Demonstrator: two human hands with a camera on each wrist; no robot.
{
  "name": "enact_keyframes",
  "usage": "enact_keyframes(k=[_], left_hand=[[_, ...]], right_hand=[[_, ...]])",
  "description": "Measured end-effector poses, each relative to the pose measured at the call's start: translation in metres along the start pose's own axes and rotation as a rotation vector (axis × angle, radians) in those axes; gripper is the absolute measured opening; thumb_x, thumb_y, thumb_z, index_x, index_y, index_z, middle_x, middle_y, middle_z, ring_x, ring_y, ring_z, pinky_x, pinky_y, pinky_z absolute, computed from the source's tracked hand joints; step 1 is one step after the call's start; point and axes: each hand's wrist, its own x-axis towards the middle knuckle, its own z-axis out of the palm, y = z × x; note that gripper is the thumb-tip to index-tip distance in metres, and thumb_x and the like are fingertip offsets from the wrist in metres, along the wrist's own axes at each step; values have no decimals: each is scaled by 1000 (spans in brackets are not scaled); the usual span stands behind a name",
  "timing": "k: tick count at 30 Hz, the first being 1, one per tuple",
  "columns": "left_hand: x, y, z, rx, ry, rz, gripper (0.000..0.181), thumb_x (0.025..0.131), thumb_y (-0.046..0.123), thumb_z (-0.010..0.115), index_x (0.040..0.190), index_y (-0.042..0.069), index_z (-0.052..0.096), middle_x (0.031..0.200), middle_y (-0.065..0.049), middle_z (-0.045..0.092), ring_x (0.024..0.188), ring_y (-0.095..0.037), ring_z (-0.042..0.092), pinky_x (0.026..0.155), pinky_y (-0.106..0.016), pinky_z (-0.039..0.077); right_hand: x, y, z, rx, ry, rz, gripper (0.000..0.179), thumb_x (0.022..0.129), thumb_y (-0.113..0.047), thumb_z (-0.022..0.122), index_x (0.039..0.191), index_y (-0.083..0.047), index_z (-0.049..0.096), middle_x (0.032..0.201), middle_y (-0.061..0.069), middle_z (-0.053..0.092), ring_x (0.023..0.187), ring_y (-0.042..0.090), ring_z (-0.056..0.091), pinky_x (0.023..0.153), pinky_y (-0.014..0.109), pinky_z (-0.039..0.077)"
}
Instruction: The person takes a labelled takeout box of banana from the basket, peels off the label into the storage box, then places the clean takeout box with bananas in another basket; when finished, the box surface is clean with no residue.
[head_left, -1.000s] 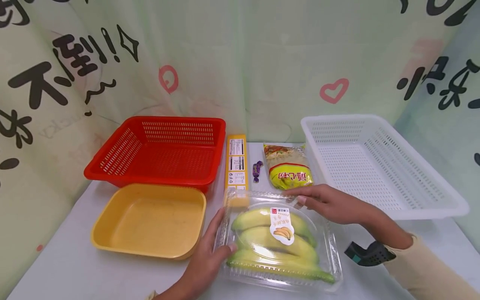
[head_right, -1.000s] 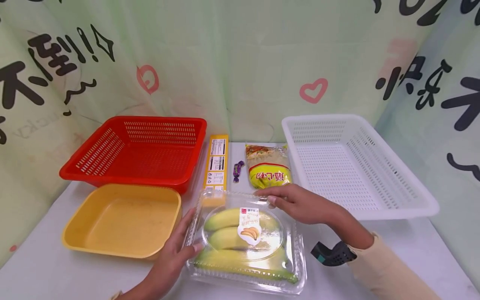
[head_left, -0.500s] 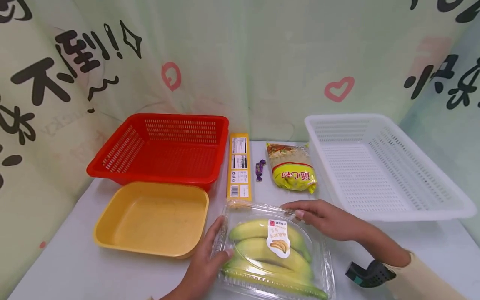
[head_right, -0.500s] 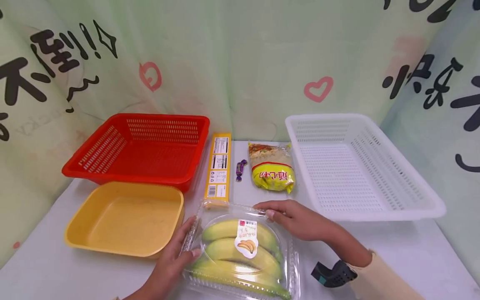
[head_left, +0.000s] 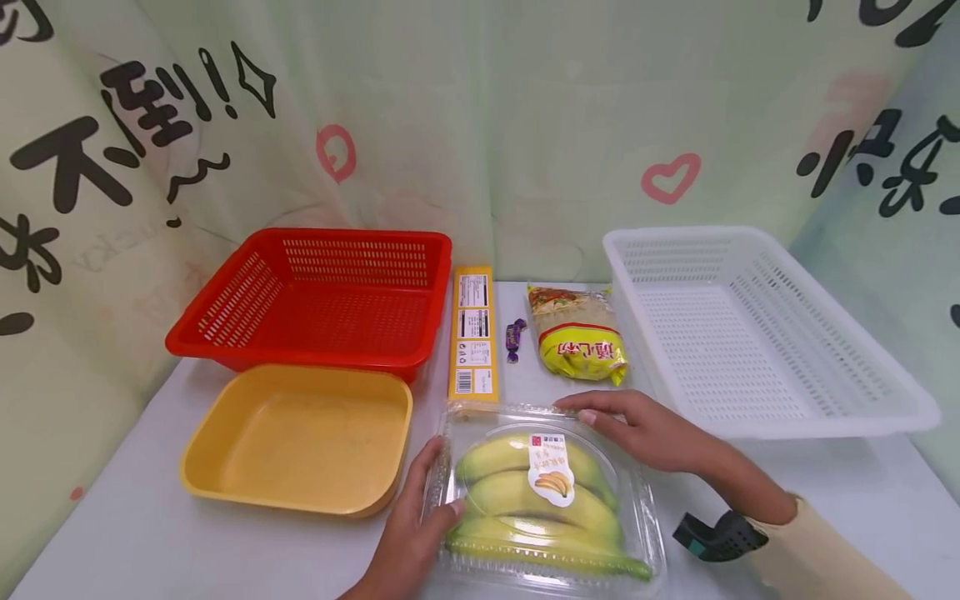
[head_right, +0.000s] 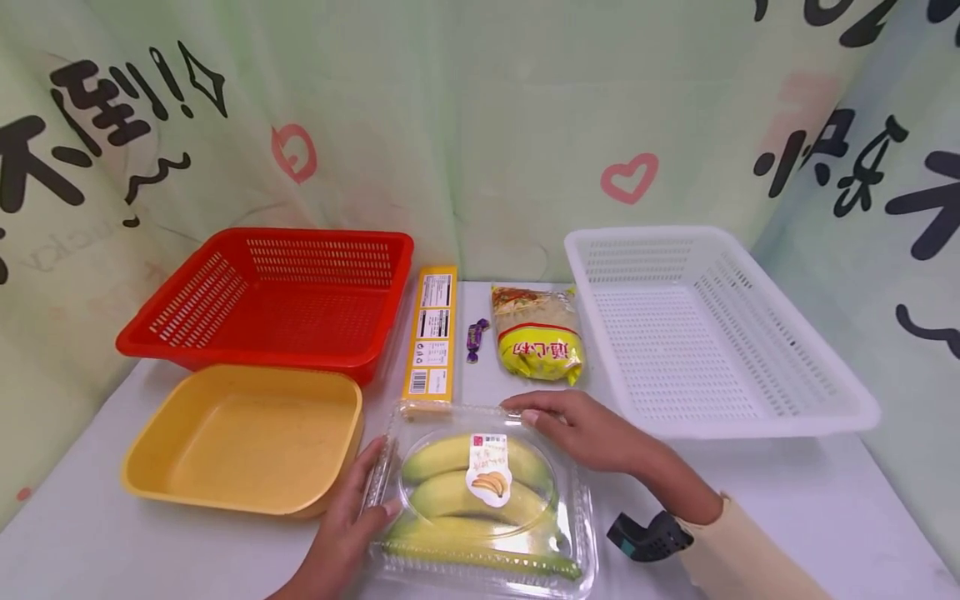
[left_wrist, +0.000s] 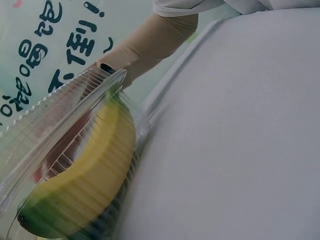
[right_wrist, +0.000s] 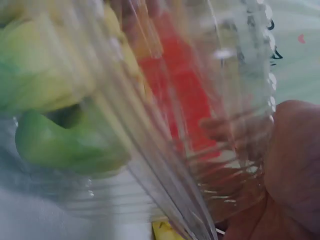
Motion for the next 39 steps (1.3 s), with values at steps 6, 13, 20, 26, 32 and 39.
enact_keyframes(k=[6,13,20,26,32,39], left_hand=[[0,0,1,18,41,9,70,90,11,59,152,11,27,158,-11,20,143,-27,10,113,-54,5],[1,0,2,-2,40,28,73,90,10,59,153,6,24,159,-14,19,145,-32,7,113,-56,3],[0,0,2,14,44,8,74,90,12,60,155,8,23,159,-12,19,146,-32,7,114,-55,3],[0,1,2,11,39,4,74,91,12,59,155,7,23,160,-13,19,146,-33,6,114,-56,3],[1,1,2,1,25,-1,74,91,12,59,155,7,21,160,-13,17,146,-32,5,114,-55,2],[1,-1,1,-25,22,-19,74,92,11,59,155,8,20,160,-14,14,145,-32,4,114,-56,2]], right_hand=[[2,-6,1,-51,104,19,29,100,-18,57,127,-11,64,127,0,63,125,27,52,98,52,44],[1,-25,-9,-28,157,-83,29,97,-10,61,125,-14,66,124,-6,64,120,15,56,97,35,48],[4,-39,-16,98,-49,-115,28,100,-9,55,126,-9,65,124,-1,65,117,17,58,94,29,49],[8,-43,-13,59,-138,-140,31,100,-12,55,129,-5,62,127,3,64,116,19,59,95,34,49],[13,-46,-9,-17,-164,-137,32,100,-16,57,130,-8,63,124,1,64,112,16,60,93,34,50],[15,-47,-6,-67,-166,-155,29,98,-12,59,127,-12,66,116,-4,65,101,11,58,86,30,50]])
